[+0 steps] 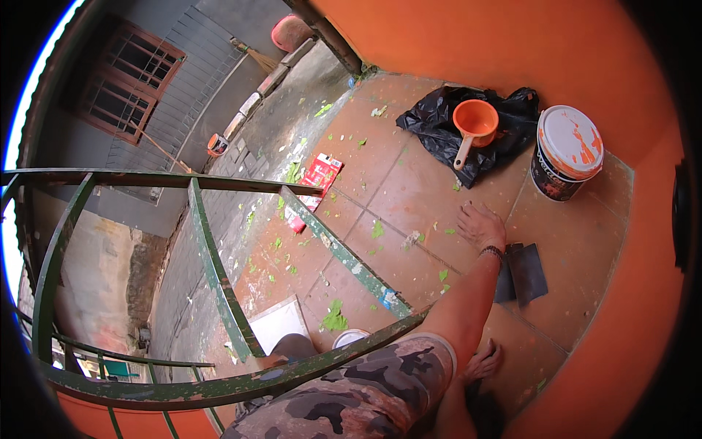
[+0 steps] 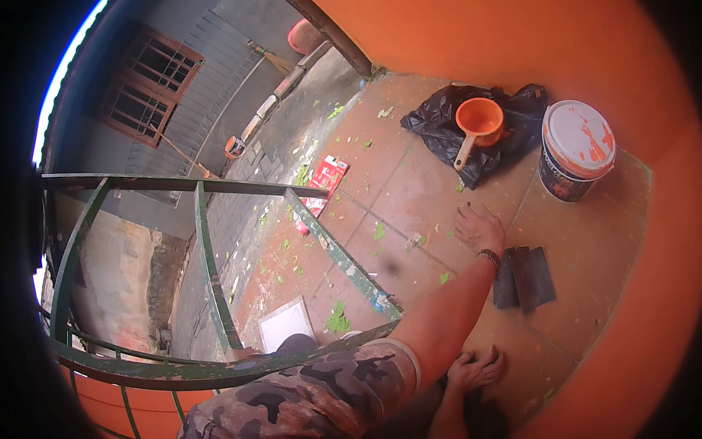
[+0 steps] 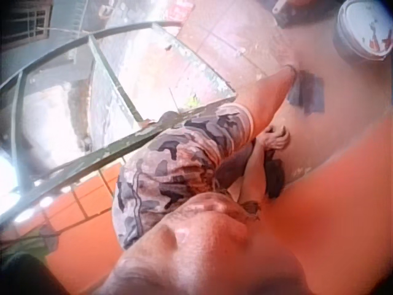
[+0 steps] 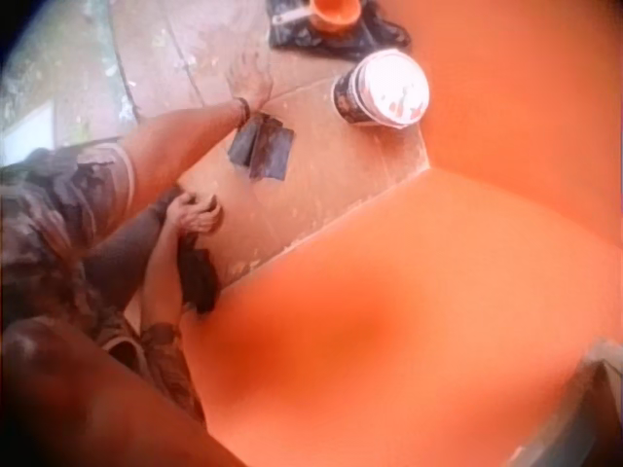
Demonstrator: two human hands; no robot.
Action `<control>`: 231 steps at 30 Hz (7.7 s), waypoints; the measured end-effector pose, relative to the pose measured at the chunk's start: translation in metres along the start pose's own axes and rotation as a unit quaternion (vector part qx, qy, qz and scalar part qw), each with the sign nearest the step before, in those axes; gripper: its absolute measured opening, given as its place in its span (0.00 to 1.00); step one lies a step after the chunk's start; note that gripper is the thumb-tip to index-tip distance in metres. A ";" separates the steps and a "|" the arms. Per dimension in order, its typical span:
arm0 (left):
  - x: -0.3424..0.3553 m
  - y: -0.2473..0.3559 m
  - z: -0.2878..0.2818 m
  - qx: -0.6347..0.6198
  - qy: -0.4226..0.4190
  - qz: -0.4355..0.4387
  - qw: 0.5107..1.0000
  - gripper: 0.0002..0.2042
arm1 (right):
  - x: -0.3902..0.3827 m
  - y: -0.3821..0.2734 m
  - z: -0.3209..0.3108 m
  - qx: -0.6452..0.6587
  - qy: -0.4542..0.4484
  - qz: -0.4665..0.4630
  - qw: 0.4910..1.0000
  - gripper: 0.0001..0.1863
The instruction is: The person sits on a tiled floor and uses a putty knife to scrape and mix white powder on a square board. They then pour the powder into an orange bucket and mix it with a liquid using the putty knife.
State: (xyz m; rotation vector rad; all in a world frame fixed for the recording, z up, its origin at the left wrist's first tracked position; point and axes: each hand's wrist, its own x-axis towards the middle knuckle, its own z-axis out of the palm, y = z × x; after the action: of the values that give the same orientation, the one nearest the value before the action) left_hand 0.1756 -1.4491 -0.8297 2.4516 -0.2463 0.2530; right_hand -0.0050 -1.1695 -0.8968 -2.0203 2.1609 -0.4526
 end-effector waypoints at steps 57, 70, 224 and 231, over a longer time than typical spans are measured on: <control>0.245 -0.623 -0.533 0.178 -0.488 0.335 0.786 0.15 | -0.231 0.201 -0.136 0.082 0.036 0.061 0.994 0.18; 0.239 -0.637 -0.556 0.147 -0.468 0.372 0.788 0.15 | -0.159 0.158 -0.232 0.075 0.166 -0.082 0.980 0.12; 0.120 -0.732 -0.509 -0.700 -0.300 -0.410 0.502 0.19 | -0.464 -0.388 -0.017 0.088 -0.466 -0.343 0.811 0.22; 0.115 -0.734 -0.504 -0.720 -0.295 -0.410 0.476 0.18 | -0.470 -0.390 -0.023 0.086 -0.483 -0.338 0.803 0.21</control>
State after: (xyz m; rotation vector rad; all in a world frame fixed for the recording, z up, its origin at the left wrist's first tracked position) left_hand 0.4013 -0.5806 -0.8499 0.5856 0.3654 -0.9114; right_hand 0.3962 -0.7192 -0.7958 -2.1372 0.7598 0.2944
